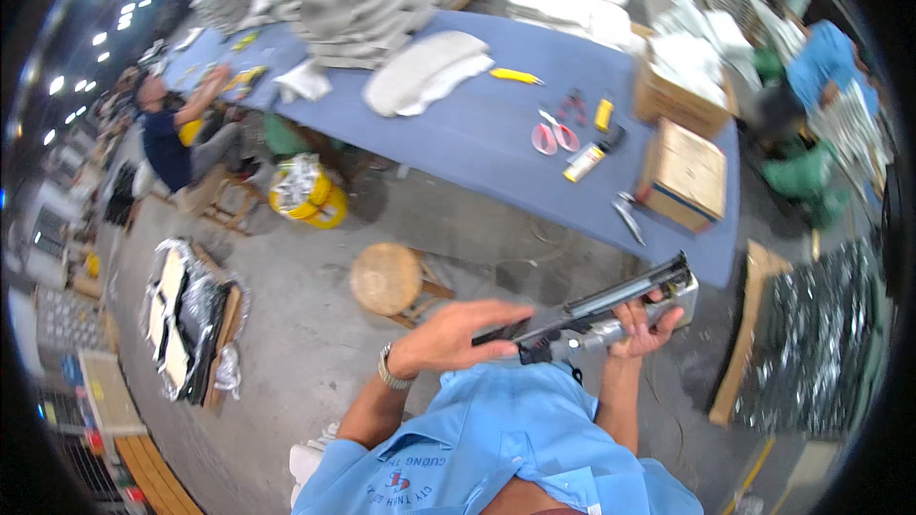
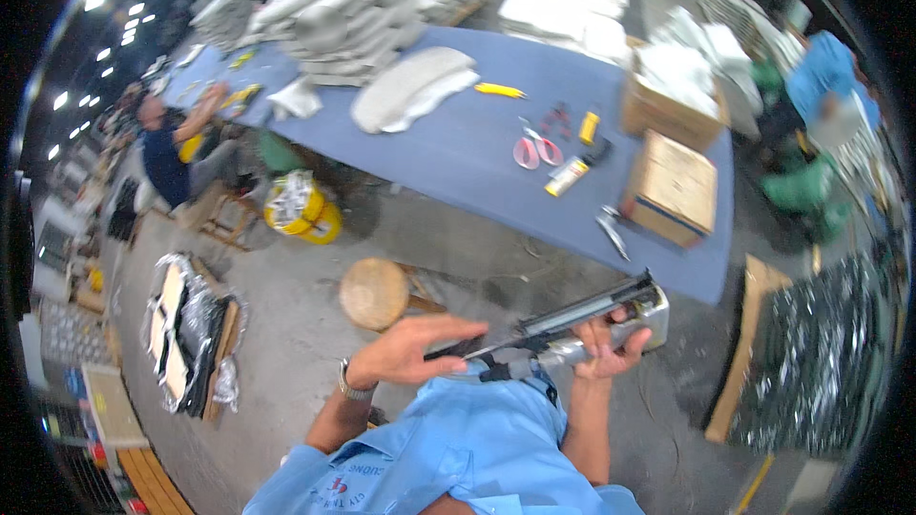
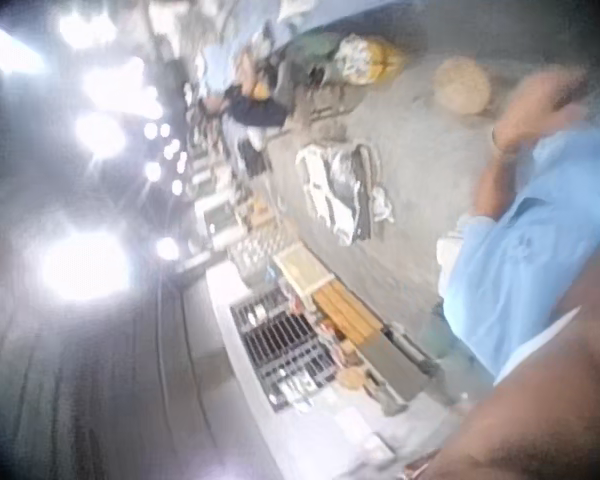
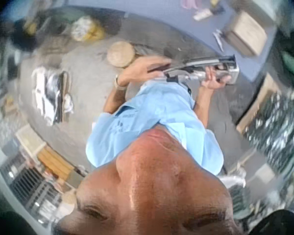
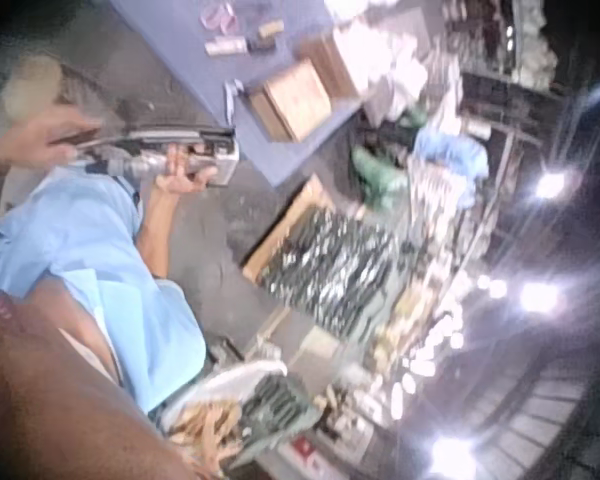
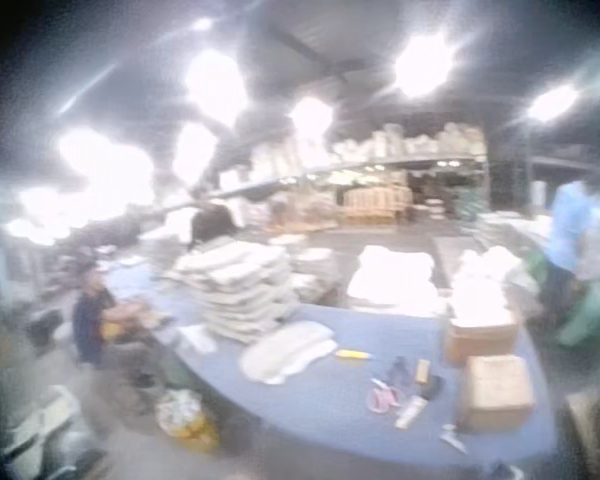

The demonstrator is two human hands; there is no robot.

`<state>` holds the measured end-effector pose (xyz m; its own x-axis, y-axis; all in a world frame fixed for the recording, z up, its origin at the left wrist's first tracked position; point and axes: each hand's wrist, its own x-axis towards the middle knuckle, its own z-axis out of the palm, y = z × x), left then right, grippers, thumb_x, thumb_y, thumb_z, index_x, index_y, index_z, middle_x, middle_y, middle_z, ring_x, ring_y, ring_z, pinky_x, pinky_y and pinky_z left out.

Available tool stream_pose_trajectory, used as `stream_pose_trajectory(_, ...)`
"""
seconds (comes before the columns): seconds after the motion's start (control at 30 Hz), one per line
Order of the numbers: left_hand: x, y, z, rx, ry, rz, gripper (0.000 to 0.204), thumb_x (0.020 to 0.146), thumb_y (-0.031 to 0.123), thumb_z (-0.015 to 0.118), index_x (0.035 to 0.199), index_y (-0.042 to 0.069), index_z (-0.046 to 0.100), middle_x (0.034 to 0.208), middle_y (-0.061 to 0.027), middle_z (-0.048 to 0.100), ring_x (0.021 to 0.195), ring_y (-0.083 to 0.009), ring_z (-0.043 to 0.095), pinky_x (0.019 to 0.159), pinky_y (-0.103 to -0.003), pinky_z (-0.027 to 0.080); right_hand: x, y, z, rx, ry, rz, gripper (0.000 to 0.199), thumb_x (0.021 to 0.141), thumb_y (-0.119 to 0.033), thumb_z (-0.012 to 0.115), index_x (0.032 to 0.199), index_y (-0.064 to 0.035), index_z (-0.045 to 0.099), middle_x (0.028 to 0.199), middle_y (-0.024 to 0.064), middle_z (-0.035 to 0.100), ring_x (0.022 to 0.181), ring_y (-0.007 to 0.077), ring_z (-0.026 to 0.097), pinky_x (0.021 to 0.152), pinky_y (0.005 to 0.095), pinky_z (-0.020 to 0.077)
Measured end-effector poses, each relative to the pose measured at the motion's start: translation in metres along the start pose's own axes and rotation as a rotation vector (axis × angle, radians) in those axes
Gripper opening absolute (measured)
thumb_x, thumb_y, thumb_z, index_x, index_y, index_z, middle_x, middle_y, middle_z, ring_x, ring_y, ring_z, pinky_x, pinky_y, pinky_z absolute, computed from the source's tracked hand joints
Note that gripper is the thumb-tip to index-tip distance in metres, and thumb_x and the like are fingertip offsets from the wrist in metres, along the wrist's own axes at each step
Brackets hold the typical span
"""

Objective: The person assembles a cushion cover by folding fabric around a cushion, using a staple gun to secure the edges, and trimming excess fabric with a utility knife. The finished cushion is placed on a stack of completed cushions.

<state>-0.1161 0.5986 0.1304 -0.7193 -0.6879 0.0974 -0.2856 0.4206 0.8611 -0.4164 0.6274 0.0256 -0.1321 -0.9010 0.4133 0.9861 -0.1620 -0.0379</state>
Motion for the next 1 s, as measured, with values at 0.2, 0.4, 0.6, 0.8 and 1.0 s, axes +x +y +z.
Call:
stream_pose_trajectory(0.2,-0.135,-0.001,-0.005,-0.112,0.376,-0.207,0.052,0.097,0.024,0.071,0.146,0.011,0.058,0.131,-0.016,0.07,0.115,-0.0296,0.07,0.098,-0.038,0.053,0.005,0.106,-0.008,0.148,0.055,0.241,0.052,0.101,-0.043,0.065,0.128,0.0007,0.057,0.112,0.009,0.069,0.062,0.0123,0.057,0.061,0.0282,0.0472)
stream_pose_trajectory(0.4,-0.145,0.005,-0.007,-0.237,0.62,-0.281,0.053,0.101,0.022,0.065,0.15,0.008,0.051,0.134,-0.0203,0.066,0.115,-0.0341,0.069,0.096,-0.038,0.054,-0.007,0.21,0.023,-0.076,0.031,0.589,0.052,0.102,-0.044,0.06,0.12,0.0048,0.058,0.088,0.0105,0.064,0.056,0.0132,0.051,0.057,0.0309,0.0432)
stream_pose_trajectory(0.6,-0.122,-0.024,-0.017,0.248,0.96,0.023,0.058,0.094,0.017,0.072,0.147,0.002,0.053,0.129,-0.0185,0.067,0.109,-0.0333,0.07,0.088,-0.037,0.059,0.032,0.228,0.033,-0.216,-0.038,0.656,0.05,0.096,-0.042,0.064,0.113,0.0047,0.061,0.073,0.0065,0.061,0.053,0.012,0.049,0.054,0.0274,0.0405)
stream_pose_trajectory(0.8,-0.089,-0.06,-0.042,0.343,0.842,0.032,0.07,0.086,0.022,0.078,0.147,0.001,0.051,0.14,-0.0178,0.061,0.113,-0.0311,0.069,0.088,-0.037,0.06,0.055,0.219,-0.001,-0.266,0.012,0.617,0.051,0.102,-0.044,0.058,0.116,0.005,0.06,0.083,0.0075,0.064,0.053,0.0128,0.05,0.056,0.0274,0.0416)
stream_pose_trajectory(1.0,-0.001,-0.118,-0.097,0.359,0.663,0.093,0.076,0.091,0.019,0.073,0.154,-0.003,0.038,0.154,-0.023,0.046,0.121,-0.0304,0.066,0.09,-0.035,0.061,0.142,0.205,-0.056,-0.334,-0.042,0.524,0.052,0.102,-0.041,0.057,0.124,0.0064,0.057,0.106,0.0111,0.066,0.057,0.0116,0.053,0.056,0.0285,0.043)
